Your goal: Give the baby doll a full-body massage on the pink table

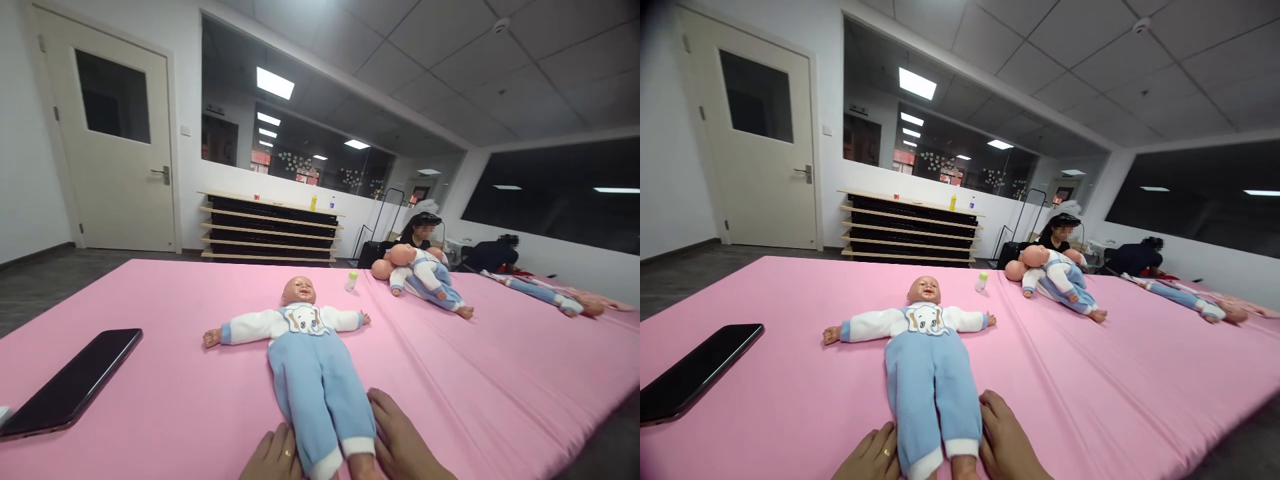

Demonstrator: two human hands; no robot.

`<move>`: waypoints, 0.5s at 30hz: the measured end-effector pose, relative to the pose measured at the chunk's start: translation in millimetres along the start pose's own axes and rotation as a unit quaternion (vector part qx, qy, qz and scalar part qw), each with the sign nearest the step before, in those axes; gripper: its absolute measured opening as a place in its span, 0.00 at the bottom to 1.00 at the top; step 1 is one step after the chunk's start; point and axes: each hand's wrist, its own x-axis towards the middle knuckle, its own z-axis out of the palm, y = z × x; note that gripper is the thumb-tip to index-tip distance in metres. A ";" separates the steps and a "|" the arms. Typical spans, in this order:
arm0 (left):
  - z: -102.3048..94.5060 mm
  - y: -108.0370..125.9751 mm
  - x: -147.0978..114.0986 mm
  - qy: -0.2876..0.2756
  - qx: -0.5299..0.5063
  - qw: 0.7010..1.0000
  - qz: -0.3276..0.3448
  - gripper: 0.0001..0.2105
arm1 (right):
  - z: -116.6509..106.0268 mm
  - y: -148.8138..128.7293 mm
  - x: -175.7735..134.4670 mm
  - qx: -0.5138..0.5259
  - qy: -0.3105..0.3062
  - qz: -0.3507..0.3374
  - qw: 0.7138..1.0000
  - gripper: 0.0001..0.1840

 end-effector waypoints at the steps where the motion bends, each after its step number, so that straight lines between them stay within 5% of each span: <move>1: -1.1 4.4 0.2 -0.003 -0.029 1.000 -0.008 0.13 | 1.4 -4.0 -1.2 0.003 0.006 0.007 1.000 0.16; 6: -8.0 18.9 -1.5 -0.041 -0.107 0.992 -0.048 0.24 | 7.9 -19.5 -4.6 0.043 0.027 0.040 0.998 0.15; 9: -12.1 32.4 -0.7 -0.016 -0.218 0.972 -0.091 0.29 | 3.5 -32.6 -5.7 0.112 0.048 0.037 0.992 0.16; 11: -12.2 48.1 2.7 0.032 -0.370 0.915 -0.160 0.24 | -1.8 -40.1 -7.6 0.165 0.057 0.036 0.984 0.15; 15: -2.8 91.3 16.0 0.142 -0.606 0.725 -0.297 0.12 | -8.7 -42.5 -13.9 0.224 0.039 0.046 0.973 0.14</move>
